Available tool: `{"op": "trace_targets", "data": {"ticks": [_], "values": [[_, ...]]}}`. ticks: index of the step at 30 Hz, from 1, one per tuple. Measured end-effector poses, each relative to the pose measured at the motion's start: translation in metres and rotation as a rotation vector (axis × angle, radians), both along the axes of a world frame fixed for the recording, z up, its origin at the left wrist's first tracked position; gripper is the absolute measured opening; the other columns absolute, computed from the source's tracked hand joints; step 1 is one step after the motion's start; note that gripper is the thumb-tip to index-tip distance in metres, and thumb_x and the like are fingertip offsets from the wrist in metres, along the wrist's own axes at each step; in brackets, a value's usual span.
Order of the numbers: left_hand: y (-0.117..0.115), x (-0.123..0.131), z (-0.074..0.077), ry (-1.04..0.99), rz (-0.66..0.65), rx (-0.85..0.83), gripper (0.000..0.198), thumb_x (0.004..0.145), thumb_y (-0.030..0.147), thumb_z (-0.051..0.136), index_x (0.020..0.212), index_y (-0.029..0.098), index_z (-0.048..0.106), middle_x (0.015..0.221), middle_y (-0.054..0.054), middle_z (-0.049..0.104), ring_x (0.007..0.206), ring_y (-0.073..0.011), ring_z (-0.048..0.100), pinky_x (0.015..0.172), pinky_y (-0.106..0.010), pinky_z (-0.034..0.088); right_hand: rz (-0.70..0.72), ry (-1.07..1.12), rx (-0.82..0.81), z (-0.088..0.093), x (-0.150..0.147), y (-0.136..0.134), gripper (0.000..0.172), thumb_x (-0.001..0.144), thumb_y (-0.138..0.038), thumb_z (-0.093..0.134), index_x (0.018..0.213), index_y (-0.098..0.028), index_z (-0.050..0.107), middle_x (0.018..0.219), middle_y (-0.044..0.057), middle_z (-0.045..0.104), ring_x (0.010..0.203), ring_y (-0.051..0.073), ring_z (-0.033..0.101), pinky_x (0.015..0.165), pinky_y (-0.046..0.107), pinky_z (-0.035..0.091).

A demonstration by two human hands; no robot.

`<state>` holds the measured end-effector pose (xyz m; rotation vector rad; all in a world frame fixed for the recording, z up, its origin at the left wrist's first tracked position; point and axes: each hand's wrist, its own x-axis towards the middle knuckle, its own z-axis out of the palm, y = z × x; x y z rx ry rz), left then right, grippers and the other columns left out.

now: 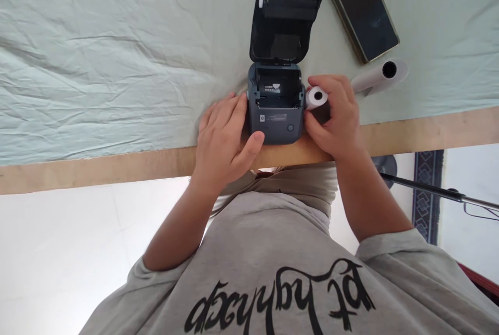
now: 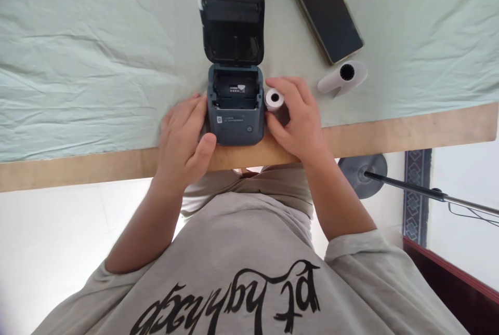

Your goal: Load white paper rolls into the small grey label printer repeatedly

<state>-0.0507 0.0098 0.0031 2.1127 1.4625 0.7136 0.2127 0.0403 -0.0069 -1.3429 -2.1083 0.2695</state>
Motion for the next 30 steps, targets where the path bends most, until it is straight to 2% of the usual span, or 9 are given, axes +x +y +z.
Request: {"op": "trace_targets", "data": {"ticks": [5, 10, 13, 15, 19, 21, 23, 26, 30], "values": [[-0.001, 0.0, 0.0, 0.004, -0.002, 0.002, 0.084, 0.106, 0.073, 0.013, 0.156, 0.016, 0.049, 0.154, -0.018, 0.06, 0.151, -0.0349, 0.05, 0.127, -0.051, 0.033, -0.064, 0.033, 0.017, -0.006, 0.003, 0.001, 0.054, 0.089, -0.022, 0.064, 0.142, -0.031, 0.052, 0.124, 0.01, 0.068, 0.114, 0.03, 0.07, 0.098, 0.051, 0.06], [-0.002, 0.001, -0.001, 0.02, 0.011, 0.025, 0.088, 0.106, 0.073, 0.011, 0.154, 0.011, 0.052, 0.152, -0.02, 0.061, 0.15, -0.0346, 0.052, 0.125, -0.049, 0.034, -0.109, 0.283, -0.046, -0.021, 0.011, 0.001, 0.052, 0.093, -0.029, 0.059, 0.144, -0.034, 0.047, 0.112, 0.006, 0.071, 0.092, 0.024, 0.073, 0.079, 0.044, 0.063], [-0.002, 0.002, -0.002, 0.032, 0.016, 0.031, 0.092, 0.106, 0.074, 0.009, 0.152, 0.008, 0.054, 0.152, -0.022, 0.061, 0.15, -0.0349, 0.052, 0.125, -0.049, 0.035, -0.144, 0.478, -0.039, -0.018, 0.012, 0.002, 0.04, 0.096, -0.037, 0.057, 0.136, -0.034, 0.055, 0.111, 0.008, 0.071, 0.096, 0.024, 0.073, 0.077, 0.043, 0.064], [-0.003, 0.002, -0.002, 0.037, 0.012, 0.029, 0.094, 0.105, 0.074, 0.008, 0.151, 0.007, 0.053, 0.152, -0.022, 0.061, 0.15, -0.0348, 0.052, 0.125, -0.048, 0.034, -0.111, 0.498, -0.013, -0.005, 0.008, 0.003, 0.043, 0.099, -0.043, 0.057, 0.141, -0.036, 0.056, 0.127, 0.009, 0.069, 0.108, 0.026, 0.072, 0.08, 0.043, 0.064], [-0.003, 0.001, -0.001, 0.041, 0.01, 0.018, 0.092, 0.105, 0.075, 0.008, 0.153, 0.01, 0.052, 0.153, -0.02, 0.061, 0.151, -0.0351, 0.05, 0.126, -0.05, 0.034, 0.044, 0.257, 0.116, 0.035, -0.013, 0.009, 0.057, 0.099, -0.041, 0.061, 0.155, -0.043, 0.047, 0.155, 0.003, 0.056, 0.125, 0.028, 0.068, 0.092, 0.045, 0.062], [-0.002, 0.001, -0.001, 0.036, 0.004, 0.01, 0.088, 0.106, 0.074, 0.011, 0.154, 0.012, 0.051, 0.154, -0.019, 0.06, 0.151, -0.0355, 0.05, 0.126, -0.051, 0.034, 0.111, 0.109, 0.134, 0.054, -0.028, 0.012, 0.058, 0.095, -0.033, 0.067, 0.149, -0.041, 0.049, 0.138, 0.003, 0.068, 0.114, 0.025, 0.072, 0.09, 0.043, 0.062], [-0.002, 0.001, -0.001, 0.033, 0.0, 0.006, 0.084, 0.106, 0.073, 0.015, 0.155, 0.014, 0.05, 0.154, -0.018, 0.06, 0.151, -0.0353, 0.049, 0.126, -0.051, 0.033, 0.105, -0.001, 0.118, 0.065, -0.04, 0.017, 0.043, 0.091, -0.024, 0.069, 0.131, -0.036, 0.058, 0.122, 0.001, 0.074, 0.105, 0.025, 0.074, 0.088, 0.043, 0.06], [-0.002, 0.0, -0.001, 0.028, 0.002, 0.015, 0.081, 0.107, 0.071, 0.018, 0.154, 0.014, 0.05, 0.154, -0.018, 0.06, 0.151, -0.0348, 0.05, 0.126, -0.05, 0.033, 0.019, -0.133, 0.015, 0.067, -0.049, 0.025, 0.025, 0.09, -0.02, 0.067, 0.112, -0.032, 0.06, 0.114, 0.001, 0.077, 0.1, 0.026, 0.074, 0.092, 0.047, 0.056], [-0.002, -0.001, 0.001, 0.009, -0.007, 0.009, 0.079, 0.107, 0.07, 0.021, 0.153, 0.013, 0.052, 0.152, -0.019, 0.061, 0.15, -0.036, 0.051, 0.126, -0.052, 0.034, -0.015, -0.228, -0.096, 0.053, -0.047, 0.036, 0.02, 0.091, -0.025, 0.067, 0.109, -0.032, 0.06, 0.115, 0.002, 0.079, 0.101, 0.029, 0.074, 0.094, 0.051, 0.054]]}}
